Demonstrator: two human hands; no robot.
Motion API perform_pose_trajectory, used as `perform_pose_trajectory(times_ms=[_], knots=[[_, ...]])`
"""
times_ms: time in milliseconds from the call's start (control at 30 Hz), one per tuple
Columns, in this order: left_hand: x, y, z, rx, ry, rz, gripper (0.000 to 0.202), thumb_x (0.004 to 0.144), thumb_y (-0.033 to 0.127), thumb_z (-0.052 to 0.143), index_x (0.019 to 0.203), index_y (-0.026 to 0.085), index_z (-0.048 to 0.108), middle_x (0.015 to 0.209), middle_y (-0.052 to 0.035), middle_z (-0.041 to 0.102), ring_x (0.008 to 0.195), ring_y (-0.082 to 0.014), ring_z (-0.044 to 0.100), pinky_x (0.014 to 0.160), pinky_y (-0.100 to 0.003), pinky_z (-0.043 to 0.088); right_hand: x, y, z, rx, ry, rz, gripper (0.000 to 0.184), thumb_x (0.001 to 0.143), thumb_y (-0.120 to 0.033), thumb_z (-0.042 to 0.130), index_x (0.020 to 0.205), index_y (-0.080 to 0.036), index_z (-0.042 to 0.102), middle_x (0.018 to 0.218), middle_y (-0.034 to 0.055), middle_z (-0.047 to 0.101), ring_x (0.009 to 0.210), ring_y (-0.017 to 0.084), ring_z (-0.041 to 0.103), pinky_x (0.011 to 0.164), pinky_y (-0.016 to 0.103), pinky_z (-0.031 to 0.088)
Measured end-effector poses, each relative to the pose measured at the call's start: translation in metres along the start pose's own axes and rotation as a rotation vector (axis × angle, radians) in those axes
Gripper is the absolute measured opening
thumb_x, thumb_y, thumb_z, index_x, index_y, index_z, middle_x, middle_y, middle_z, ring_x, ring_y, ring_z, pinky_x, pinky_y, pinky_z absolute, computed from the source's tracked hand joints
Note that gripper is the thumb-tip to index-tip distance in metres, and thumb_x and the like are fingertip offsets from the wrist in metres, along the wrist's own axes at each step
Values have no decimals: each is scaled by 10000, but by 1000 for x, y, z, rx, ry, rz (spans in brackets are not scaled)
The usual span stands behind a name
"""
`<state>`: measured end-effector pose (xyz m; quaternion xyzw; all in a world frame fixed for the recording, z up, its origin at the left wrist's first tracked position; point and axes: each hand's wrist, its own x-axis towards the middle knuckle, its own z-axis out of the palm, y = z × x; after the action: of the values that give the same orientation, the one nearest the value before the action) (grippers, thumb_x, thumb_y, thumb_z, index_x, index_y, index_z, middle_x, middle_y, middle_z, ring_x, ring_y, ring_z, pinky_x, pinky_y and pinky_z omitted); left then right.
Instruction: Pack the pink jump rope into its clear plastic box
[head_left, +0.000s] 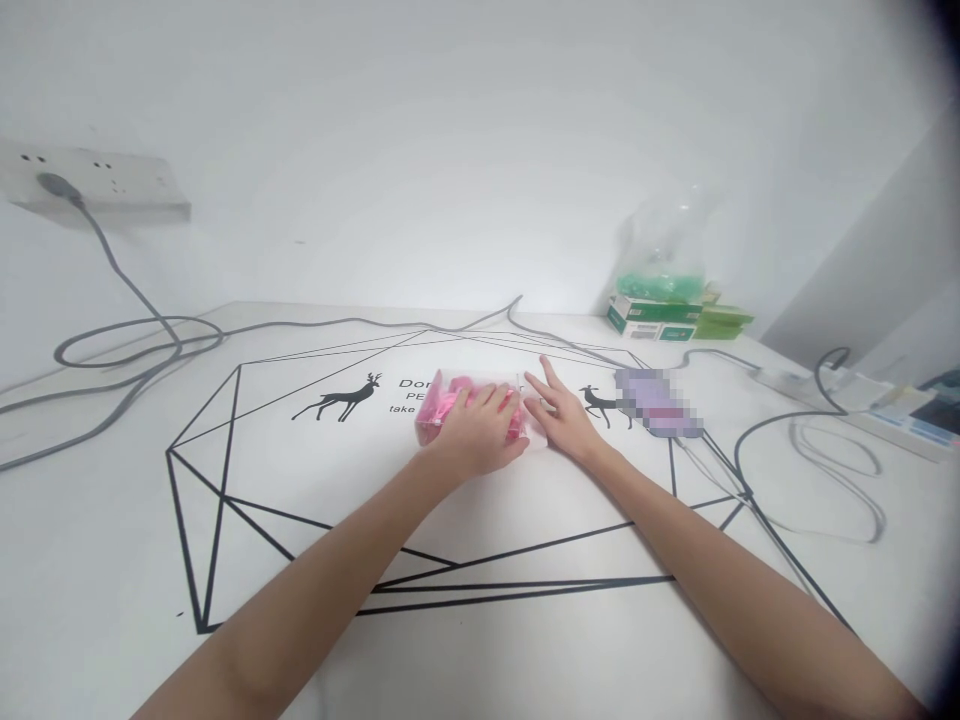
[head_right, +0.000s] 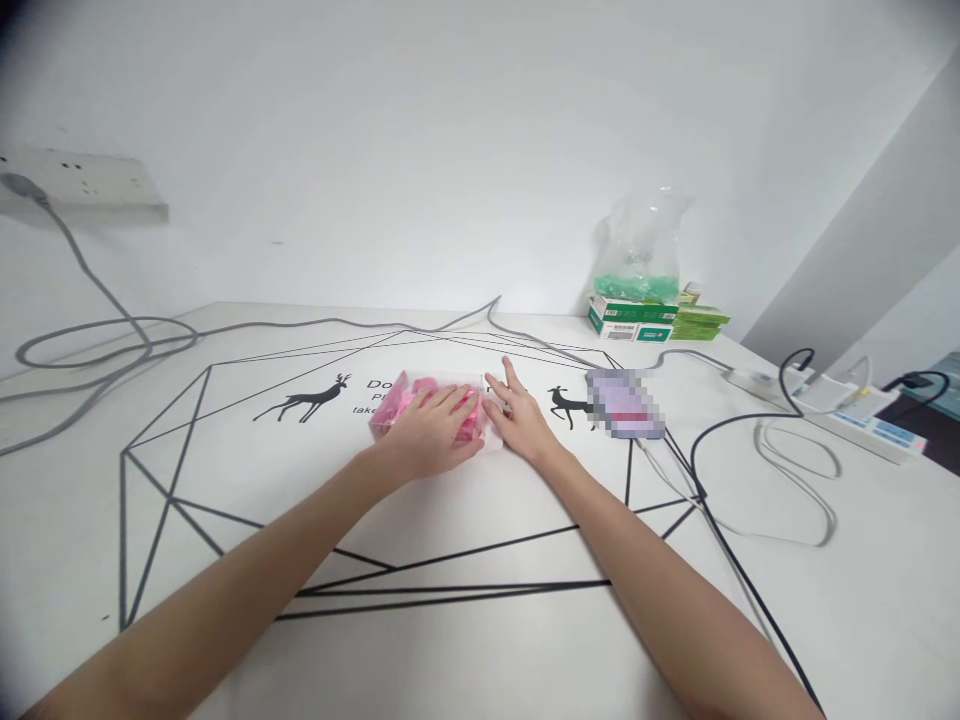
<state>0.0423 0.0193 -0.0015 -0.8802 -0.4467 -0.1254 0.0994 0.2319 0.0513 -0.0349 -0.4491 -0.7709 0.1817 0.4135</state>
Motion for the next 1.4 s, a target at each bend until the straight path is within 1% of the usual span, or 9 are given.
perform_pose_trajectory(times_ms=[133, 233, 367, 567, 767, 933, 1067, 1200, 1400], knots=[[-2, -16, -19, -52, -275, -43, 823, 863, 635, 454, 1540, 219, 240, 1610, -83, 225, 1473, -379, 174, 1164, -629, 94, 4, -5, 6, 125, 72, 105, 550, 934, -462, 514, 1425, -213, 509, 1627, 77, 140, 1350, 288, 470, 1080, 396, 432], [-3, -32, -24, -60, -311, -47, 890, 837, 730, 415, 1554, 254, 189, 1624, -74, 172, 1485, -377, 122, 1161, -635, -5, 3, -10, 9, 162, 64, 114, 529, 947, -499, 487, 1417, -259, 519, 1624, 47, 152, 1349, 296, 470, 1095, 428, 417], [-4, -49, -20, -76, -344, -19, 1013, 801, 779, 424, 1562, 172, 143, 1623, -136, 129, 1496, -350, 89, 1180, -585, 12, -1, -19, 14, 125, -27, 25, 533, 964, -525, 442, 1438, -285, 487, 1629, 29, 130, 1429, 288, 343, 1166, 464, 306], [-4, -51, -14, -90, -288, -35, 978, 813, 758, 420, 1538, 130, 230, 1617, -158, 146, 1497, -341, 100, 1186, -570, 17, -8, -37, 30, 120, -149, -46, 671, 922, -488, 550, 1523, -307, 312, 1642, 37, -69, 1480, 311, 187, 1173, 514, 263], [-2, -50, -8, -149, -246, -67, 1061, 761, 791, 470, 1536, 110, 221, 1609, -177, 169, 1490, -352, 126, 1187, -574, 15, -7, -39, 38, 156, -81, 11, 659, 918, -459, 570, 1515, -305, 339, 1646, 57, 29, 1485, 309, 132, 1177, 521, 249], [-3, -61, -23, -276, -322, -10, 989, 760, 787, 503, 1518, 187, 295, 1602, -159, 215, 1495, -345, 114, 1183, -575, 17, -7, -26, 33, 28, -187, -74, 632, 922, -519, 547, 1497, -319, 376, 1639, 31, 81, 1485, 312, 24, 1178, 552, 221], [-8, -85, -43, -453, -417, -71, 816, 850, 709, 457, 1522, 270, 310, 1603, -62, 244, 1482, -327, 190, 1185, -488, 201, -6, -23, 27, -23, -210, -167, 580, 964, -508, 474, 1501, -314, 367, 1629, 24, 92, 1487, 274, 77, 1194, 518, 202], [-14, -106, -38, -553, -260, -201, 685, 898, 664, 400, 1466, 282, 426, 1571, -29, 333, 1426, -293, 348, 1133, -394, 343, -3, -23, 18, -39, -245, -233, 537, 984, -491, 437, 1492, -327, 380, 1608, 8, 162, 1480, 265, 112, 1193, 528, 215], [-14, -107, -16, -440, -237, -167, 621, 949, 614, 319, 1468, 289, 420, 1618, -63, 192, 1507, -298, 47, 1188, -538, 99, -1, -17, 9, -119, -294, -288, 488, 1010, -436, 394, 1476, -296, 415, 1586, 11, 237, 1473, 254, 168, 1193, 499, 253]])
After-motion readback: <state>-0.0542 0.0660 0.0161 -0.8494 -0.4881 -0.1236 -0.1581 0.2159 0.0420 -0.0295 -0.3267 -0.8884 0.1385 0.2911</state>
